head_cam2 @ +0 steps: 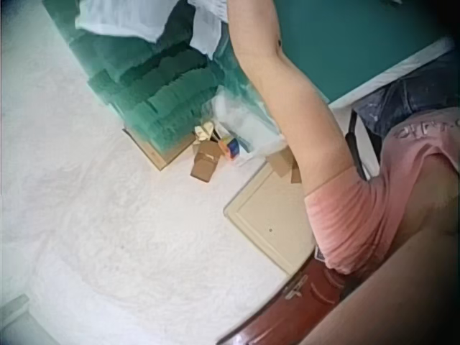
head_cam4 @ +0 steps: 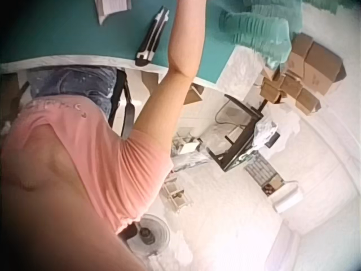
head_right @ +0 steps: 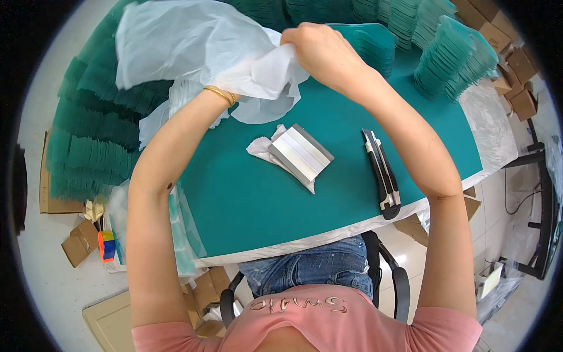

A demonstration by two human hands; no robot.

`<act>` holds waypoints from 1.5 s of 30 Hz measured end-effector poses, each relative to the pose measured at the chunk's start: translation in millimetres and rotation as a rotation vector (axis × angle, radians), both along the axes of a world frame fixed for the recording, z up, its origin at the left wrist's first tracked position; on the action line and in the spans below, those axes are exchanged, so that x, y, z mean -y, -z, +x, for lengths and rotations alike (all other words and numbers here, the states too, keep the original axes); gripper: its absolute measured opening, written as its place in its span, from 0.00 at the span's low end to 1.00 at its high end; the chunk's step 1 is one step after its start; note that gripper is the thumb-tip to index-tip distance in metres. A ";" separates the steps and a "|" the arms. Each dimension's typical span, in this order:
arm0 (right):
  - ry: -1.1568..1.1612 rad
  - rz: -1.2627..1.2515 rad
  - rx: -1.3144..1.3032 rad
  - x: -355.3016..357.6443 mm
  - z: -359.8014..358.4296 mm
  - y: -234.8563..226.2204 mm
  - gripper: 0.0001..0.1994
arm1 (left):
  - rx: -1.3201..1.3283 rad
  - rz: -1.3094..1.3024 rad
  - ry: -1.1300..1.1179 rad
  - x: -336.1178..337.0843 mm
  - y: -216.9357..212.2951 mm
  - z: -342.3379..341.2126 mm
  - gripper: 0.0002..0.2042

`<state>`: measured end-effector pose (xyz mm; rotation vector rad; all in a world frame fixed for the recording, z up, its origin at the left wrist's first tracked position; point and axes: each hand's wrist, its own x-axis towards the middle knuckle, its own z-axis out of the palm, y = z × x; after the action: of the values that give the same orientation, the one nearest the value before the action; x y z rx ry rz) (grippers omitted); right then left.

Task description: The person applies protective film onto goggle lenses, smoothing the film with a squeegee. The person wipes the lenses with a cloth and unwraps additional lenses from paper sheets to repeat the process.

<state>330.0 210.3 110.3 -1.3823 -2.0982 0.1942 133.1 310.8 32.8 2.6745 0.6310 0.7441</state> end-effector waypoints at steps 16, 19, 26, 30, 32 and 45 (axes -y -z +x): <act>-0.048 0.228 0.136 -1.1 8.6 39.7 0.12 | -0.142 0.398 -0.123 44.0 -30.9 -55.9 0.16; -0.055 -0.033 -0.195 1.9 -8.7 31.8 0.17 | 0.030 0.350 -0.170 58.5 -35.0 -69.2 0.15; -0.052 -0.246 -0.074 13.9 -19.1 42.6 0.25 | 0.322 0.121 -0.369 82.6 -42.4 -83.7 0.12; -0.092 -0.178 0.232 17.0 -25.1 31.4 0.22 | 0.377 0.194 -0.432 92.9 -62.0 -99.4 0.14; -0.072 -0.187 0.224 17.1 -26.1 32.6 0.19 | 0.399 0.184 -0.444 102.7 -74.0 -106.7 0.14; 0.128 -0.217 -0.752 104.7 42.1 -36.9 0.20 | -0.012 0.308 -0.487 208.1 -114.4 -127.0 0.11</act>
<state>372.0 105.5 147.1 -1.2857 -1.3871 0.7757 6.1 102.7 147.2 2.8247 1.2937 1.0182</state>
